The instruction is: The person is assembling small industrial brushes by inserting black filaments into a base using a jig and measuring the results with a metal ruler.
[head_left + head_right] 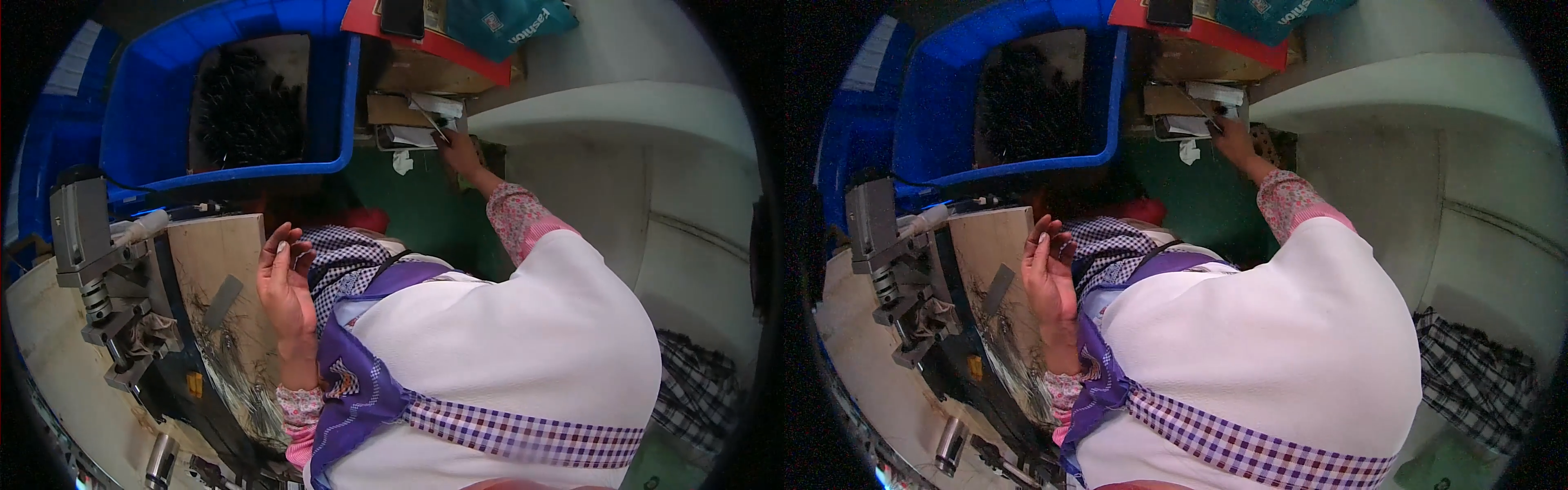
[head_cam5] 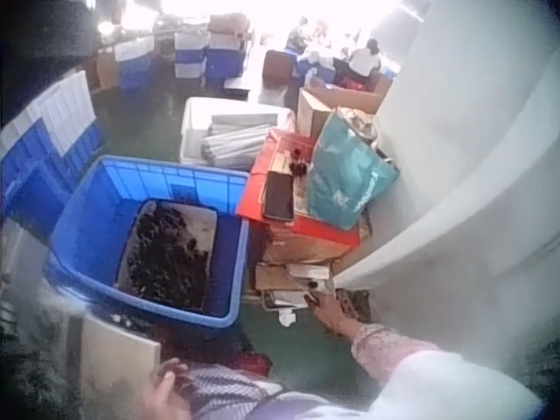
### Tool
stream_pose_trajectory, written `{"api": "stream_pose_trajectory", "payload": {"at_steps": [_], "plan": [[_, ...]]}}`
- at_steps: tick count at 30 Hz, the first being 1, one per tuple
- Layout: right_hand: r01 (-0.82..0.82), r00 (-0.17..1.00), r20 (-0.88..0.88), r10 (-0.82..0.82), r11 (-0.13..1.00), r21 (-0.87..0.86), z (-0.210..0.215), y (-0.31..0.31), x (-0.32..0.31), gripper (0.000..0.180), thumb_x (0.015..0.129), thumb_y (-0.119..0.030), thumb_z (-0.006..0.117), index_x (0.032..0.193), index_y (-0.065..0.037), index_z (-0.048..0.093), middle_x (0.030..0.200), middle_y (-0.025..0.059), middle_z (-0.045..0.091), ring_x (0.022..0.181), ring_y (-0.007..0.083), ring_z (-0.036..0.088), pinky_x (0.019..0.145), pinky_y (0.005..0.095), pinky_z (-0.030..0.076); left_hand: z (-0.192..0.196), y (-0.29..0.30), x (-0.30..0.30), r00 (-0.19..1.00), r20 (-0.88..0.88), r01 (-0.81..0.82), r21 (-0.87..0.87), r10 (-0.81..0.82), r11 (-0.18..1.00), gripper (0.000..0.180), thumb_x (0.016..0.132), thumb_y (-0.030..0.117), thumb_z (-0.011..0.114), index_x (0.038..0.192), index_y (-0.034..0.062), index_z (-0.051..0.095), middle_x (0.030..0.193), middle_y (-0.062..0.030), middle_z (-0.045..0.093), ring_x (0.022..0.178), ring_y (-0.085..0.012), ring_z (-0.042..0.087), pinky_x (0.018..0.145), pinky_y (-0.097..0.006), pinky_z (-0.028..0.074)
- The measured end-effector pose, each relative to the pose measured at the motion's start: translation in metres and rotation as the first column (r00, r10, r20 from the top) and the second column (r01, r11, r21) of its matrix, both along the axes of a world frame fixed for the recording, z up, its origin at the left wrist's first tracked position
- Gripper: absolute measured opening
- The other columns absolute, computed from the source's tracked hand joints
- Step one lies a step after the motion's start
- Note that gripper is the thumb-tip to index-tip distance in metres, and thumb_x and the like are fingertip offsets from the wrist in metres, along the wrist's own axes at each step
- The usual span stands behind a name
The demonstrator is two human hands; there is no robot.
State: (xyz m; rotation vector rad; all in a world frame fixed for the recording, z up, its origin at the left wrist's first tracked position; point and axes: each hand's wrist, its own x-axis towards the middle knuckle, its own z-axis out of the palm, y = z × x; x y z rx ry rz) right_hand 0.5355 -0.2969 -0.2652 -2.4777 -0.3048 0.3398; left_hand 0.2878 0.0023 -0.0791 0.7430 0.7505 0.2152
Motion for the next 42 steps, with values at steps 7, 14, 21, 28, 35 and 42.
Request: {"api": "stream_pose_trajectory", "payload": {"at_steps": [7,14,21,28,35,42], "plan": [[-0.108,0.984,0.093,0.155,0.917,-0.385,-0.047,-0.031,0.027,0.026,0.086,-0.024,0.050,0.108,-0.013,0.057,0.082,0.0205,0.063,0.080,0.0388,0.061,0.068,0.0502,0.046,-0.001,0.000,-0.004,0.997,-0.028,-0.070,-0.015,0.069,0.997,0.026,0.093,0.009,0.044,0.117,0.0002,0.054,0.104,-0.0104,0.059,0.089,-0.0160,0.058,0.080,-0.028,0.049],[-0.209,0.965,0.024,0.261,0.822,-0.530,-0.073,-0.022,0.048,0.024,0.084,-0.018,0.046,0.105,-0.017,0.058,0.085,0.0176,0.065,0.079,0.0366,0.063,0.068,0.0493,0.048,-0.001,-0.005,-0.002,0.995,-0.083,-0.062,-0.009,0.061,0.998,0.025,0.093,0.009,0.044,0.115,0.0004,0.055,0.102,-0.0098,0.059,0.089,-0.0150,0.056,0.082,-0.028,0.047],[-0.154,0.969,0.050,0.241,0.753,-0.639,-0.074,-0.029,0.058,0.021,0.085,-0.021,0.046,0.099,-0.016,0.061,0.085,0.0152,0.065,0.080,0.0335,0.064,0.068,0.0468,0.049,-0.004,-0.005,0.001,0.992,-0.120,-0.036,-0.055,0.029,0.998,0.025,0.093,0.008,0.045,0.114,0.0003,0.055,0.102,-0.0092,0.060,0.088,-0.0145,0.056,0.082,-0.028,0.047],[-0.240,0.971,-0.036,0.237,0.968,-0.077,0.010,0.005,0.061,0.017,0.082,-0.024,0.062,0.090,-0.009,0.067,0.078,0.0085,0.067,0.070,0.0247,0.064,0.058,0.0378,0.048,0.005,0.002,0.005,0.997,-0.062,0.039,0.005,-0.038,0.999,0.026,0.093,0.010,0.047,0.116,0.0011,0.055,0.103,-0.0079,0.061,0.087,-0.0134,0.056,0.078,-0.027,0.046],[0.023,0.523,-0.654,0.547,0.758,0.652,0.228,0.170,-0.014,0.012,0.079,-0.011,0.069,0.081,-0.002,0.061,0.058,-0.0035,0.048,0.044,0.0024,0.036,0.039,0.0196,0.024,0.035,0.013,0.020,0.961,-0.097,0.274,0.469,-0.259,0.840,0.022,0.089,0.007,0.055,0.109,0.0015,0.062,0.103,-0.0048,0.063,0.087,-0.0071,0.056,0.071,-0.020,0.042],[-0.153,0.135,-0.515,0.847,0.531,0.833,0.265,0.308,-0.101,0.012,0.079,-0.012,0.071,0.082,-0.004,0.063,0.053,-0.0053,0.041,0.043,0.0030,0.033,0.040,0.0205,0.022,0.053,0.048,-0.054,0.997,0.068,-0.002,0.340,-0.022,0.940,0.019,0.085,0.005,0.060,0.103,-0.0020,0.064,0.085,-0.0056,0.065,0.067,-0.0072,0.052,0.057,-0.020,0.040]]}}
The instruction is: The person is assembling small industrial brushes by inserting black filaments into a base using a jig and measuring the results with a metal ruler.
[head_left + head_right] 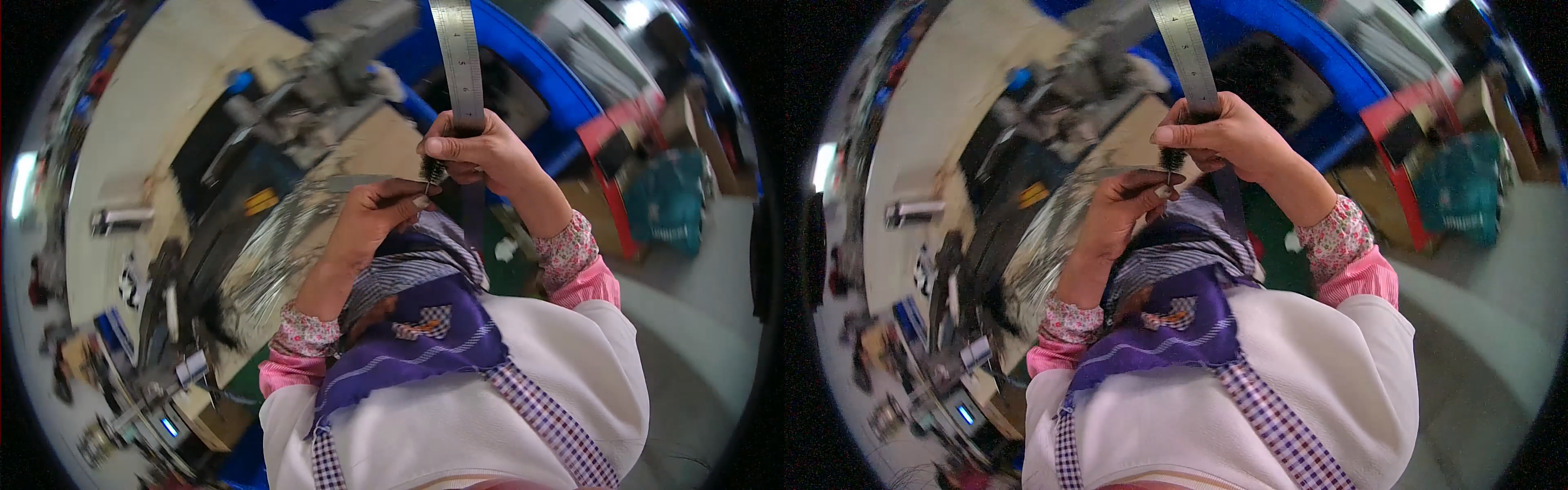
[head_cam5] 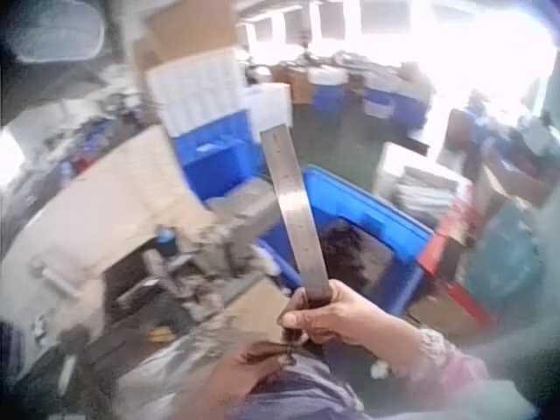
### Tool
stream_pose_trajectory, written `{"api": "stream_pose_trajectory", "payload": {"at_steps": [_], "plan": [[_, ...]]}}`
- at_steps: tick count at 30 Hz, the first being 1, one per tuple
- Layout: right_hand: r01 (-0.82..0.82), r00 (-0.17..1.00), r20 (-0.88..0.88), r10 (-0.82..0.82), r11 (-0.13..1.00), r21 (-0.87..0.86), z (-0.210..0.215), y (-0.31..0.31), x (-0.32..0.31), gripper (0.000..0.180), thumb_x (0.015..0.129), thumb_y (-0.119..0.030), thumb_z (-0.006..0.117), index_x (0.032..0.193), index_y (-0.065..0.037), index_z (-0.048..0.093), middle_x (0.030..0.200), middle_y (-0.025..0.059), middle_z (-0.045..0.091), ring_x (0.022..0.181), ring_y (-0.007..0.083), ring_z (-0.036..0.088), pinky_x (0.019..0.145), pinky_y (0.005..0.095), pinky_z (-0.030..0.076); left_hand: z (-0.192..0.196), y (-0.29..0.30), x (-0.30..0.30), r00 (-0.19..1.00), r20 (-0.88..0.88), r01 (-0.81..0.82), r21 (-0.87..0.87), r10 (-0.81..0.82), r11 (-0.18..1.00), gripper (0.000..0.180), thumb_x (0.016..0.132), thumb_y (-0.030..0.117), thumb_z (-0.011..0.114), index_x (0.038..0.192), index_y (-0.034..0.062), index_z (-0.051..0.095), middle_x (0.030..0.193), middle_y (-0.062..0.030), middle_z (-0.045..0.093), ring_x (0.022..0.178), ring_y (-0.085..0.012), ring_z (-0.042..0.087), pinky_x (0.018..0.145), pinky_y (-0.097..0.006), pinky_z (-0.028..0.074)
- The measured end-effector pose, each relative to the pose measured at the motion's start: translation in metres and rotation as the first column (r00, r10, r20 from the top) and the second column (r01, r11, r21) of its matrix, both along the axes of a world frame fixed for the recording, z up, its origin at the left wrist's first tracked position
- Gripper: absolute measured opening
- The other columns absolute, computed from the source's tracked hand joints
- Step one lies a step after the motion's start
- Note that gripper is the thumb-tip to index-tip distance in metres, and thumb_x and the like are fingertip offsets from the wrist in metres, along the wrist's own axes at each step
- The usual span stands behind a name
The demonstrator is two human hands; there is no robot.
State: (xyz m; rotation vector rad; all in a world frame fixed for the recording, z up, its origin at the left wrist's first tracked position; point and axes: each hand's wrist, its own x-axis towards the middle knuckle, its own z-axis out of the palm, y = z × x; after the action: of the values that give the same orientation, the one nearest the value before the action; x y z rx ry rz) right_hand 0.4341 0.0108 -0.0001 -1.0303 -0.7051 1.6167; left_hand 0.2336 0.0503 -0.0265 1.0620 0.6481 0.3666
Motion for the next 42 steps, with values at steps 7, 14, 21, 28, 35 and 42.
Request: {"api": "stream_pose_trajectory", "payload": {"at_steps": [7,14,21,28,35,42], "plan": [[-0.168,0.982,-0.055,0.178,0.973,0.157,0.053,0.073,-0.072,0.062,0.094,-0.054,0.033,0.130,-0.006,0.045,0.067,-0.0064,0.032,0.055,0.0040,0.030,0.048,0.0198,0.027,0.052,0.014,-0.089,0.772,0.211,-0.615,0.009,0.600,0.788,0.019,0.082,0.007,0.065,0.099,-0.0011,0.064,0.083,-0.0079,0.066,0.068,-0.0116,0.057,0.058,-0.023,0.043],[-0.193,0.981,0.048,0.187,0.959,0.210,0.043,0.069,-0.124,0.039,0.094,-0.018,0.046,0.130,-0.003,0.044,0.079,-0.0030,0.045,0.068,0.0064,0.043,0.059,0.0223,0.040,0.072,0.043,-0.138,0.472,0.434,-0.880,0.176,0.768,0.441,0.021,0.082,0.007,0.065,0.101,-0.0016,0.064,0.089,-0.0079,0.065,0.073,-0.0122,0.060,0.063,-0.023,0.047],[-0.054,0.923,0.344,-0.173,0.827,0.560,0.030,0.071,-0.140,0.043,0.089,-0.003,0.053,0.130,0.003,0.042,0.109,0.0031,0.057,0.092,0.0088,0.052,0.080,0.0210,0.042,0.113,0.085,-0.146,0.363,0.588,-0.932,0.213,0.723,0.294,0.022,0.082,0.006,0.064,0.103,-0.0018,0.062,0.085,-0.0057,0.063,0.074,-0.0114,0.059,0.063,-0.024,0.048],[-0.170,0.762,0.473,-0.442,0.568,0.805,0.034,0.072,-0.145,0.050,0.083,0.003,0.059,0.130,0.000,0.044,0.107,0.0138,0.060,0.086,0.0146,0.057,0.072,0.0247,0.046,0.128,0.101,-0.133,0.397,0.606,-0.918,0.246,0.689,0.311,0.019,0.082,0.005,0.064,0.100,-0.0014,0.062,0.085,-0.0052,0.063,0.075,-0.0110,0.058,0.065,-0.024,0.047],[-0.181,0.747,0.484,-0.456,0.560,0.808,0.036,0.074,-0.147,0.051,0.080,0.003,0.061,0.129,-0.001,0.046,0.107,0.0148,0.060,0.077,0.0152,0.054,0.066,0.0257,0.045,0.138,0.098,-0.120,0.443,0.616,-0.883,0.175,0.652,0.435,0.017,0.082,0.006,0.065,0.097,-0.0012,0.062,0.079,-0.0034,0.061,0.070,-0.0095,0.055,0.064,-0.023,0.045],[-0.203,0.715,0.496,-0.493,0.533,0.822,0.043,0.066,-0.142,0.050,0.080,0.004,0.061,0.128,0.000,0.046,0.120,0.0146,0.057,0.081,0.0191,0.058,0.066,0.0267,0.047,0.136,0.100,-0.116,0.489,0.585,-0.845,0.134,0.647,0.517,0.014,0.081,0.006,0.066,0.093,0.0002,0.061,0.078,-0.0032,0.060,0.069,-0.0099,0.055,0.065,-0.023,0.044]]}}
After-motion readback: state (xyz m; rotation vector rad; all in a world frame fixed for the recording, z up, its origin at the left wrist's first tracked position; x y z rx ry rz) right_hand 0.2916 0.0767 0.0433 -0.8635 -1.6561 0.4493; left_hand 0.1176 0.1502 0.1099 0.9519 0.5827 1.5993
